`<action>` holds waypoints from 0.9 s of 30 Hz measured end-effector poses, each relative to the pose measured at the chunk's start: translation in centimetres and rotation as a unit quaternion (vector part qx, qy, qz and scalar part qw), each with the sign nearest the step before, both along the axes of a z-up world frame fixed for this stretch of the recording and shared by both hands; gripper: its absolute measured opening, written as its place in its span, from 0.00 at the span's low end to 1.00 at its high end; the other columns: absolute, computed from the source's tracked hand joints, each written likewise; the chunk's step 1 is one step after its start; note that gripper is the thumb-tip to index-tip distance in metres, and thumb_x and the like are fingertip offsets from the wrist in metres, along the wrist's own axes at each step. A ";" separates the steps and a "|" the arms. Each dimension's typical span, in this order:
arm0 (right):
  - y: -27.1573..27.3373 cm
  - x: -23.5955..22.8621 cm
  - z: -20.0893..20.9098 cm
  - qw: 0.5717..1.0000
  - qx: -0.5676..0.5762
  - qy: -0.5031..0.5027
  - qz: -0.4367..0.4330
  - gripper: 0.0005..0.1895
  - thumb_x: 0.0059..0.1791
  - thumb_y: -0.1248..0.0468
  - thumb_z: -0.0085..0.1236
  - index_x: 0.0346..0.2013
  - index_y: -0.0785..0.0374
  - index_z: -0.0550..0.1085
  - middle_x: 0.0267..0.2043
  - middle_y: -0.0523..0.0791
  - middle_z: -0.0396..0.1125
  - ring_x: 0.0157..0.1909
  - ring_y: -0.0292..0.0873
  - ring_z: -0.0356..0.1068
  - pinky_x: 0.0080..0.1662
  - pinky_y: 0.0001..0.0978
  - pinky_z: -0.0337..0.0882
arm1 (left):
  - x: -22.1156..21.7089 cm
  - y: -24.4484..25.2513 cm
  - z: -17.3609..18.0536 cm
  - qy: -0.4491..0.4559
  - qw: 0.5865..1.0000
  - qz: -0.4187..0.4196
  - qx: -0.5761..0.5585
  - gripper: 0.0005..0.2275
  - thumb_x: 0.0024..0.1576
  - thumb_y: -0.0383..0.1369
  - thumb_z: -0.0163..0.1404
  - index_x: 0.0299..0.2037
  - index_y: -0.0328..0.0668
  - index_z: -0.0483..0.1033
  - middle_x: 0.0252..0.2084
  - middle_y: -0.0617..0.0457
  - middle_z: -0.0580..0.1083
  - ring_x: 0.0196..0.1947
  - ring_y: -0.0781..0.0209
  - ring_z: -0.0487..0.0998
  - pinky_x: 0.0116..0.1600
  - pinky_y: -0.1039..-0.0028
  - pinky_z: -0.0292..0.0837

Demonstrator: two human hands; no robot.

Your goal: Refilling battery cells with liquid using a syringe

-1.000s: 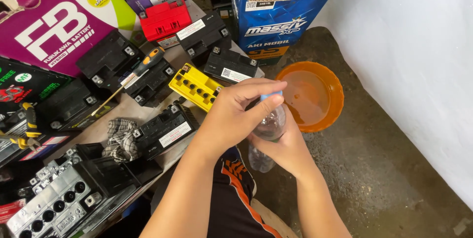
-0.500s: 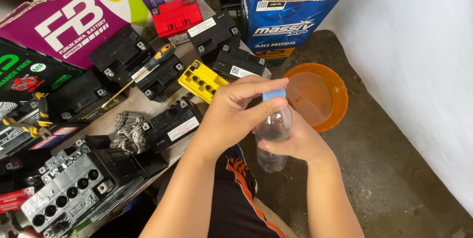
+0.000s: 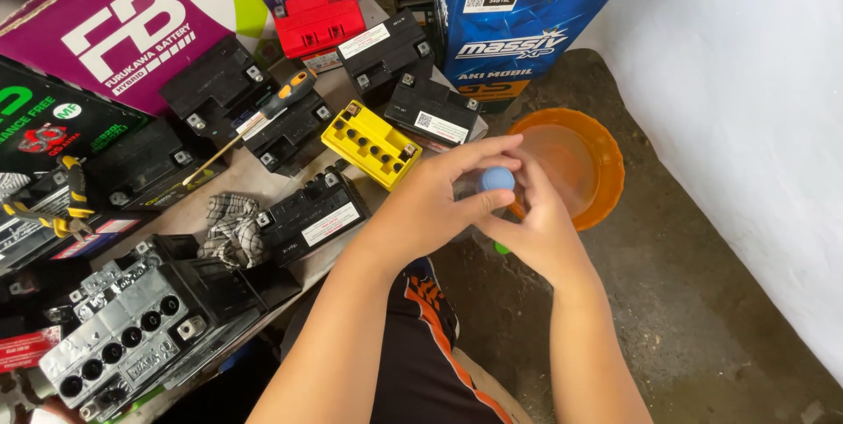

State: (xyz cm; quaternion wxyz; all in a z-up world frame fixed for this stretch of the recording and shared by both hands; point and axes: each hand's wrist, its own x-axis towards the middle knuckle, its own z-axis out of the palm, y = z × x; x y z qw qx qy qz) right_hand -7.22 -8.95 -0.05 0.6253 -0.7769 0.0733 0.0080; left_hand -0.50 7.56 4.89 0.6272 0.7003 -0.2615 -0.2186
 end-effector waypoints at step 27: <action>3.3 0.0 -8.6 0.954 -0.256 0.149 0.038 0.23 0.51 0.53 0.54 0.61 0.51 0.70 0.67 0.52 0.60 0.74 0.56 0.53 0.69 0.50 0.59 | 1.5 0.3 -1.0 0.005 0.980 0.007 0.201 0.26 0.61 0.36 0.49 0.71 0.44 0.61 0.65 0.37 0.64 0.69 0.40 0.67 0.70 0.55 0.63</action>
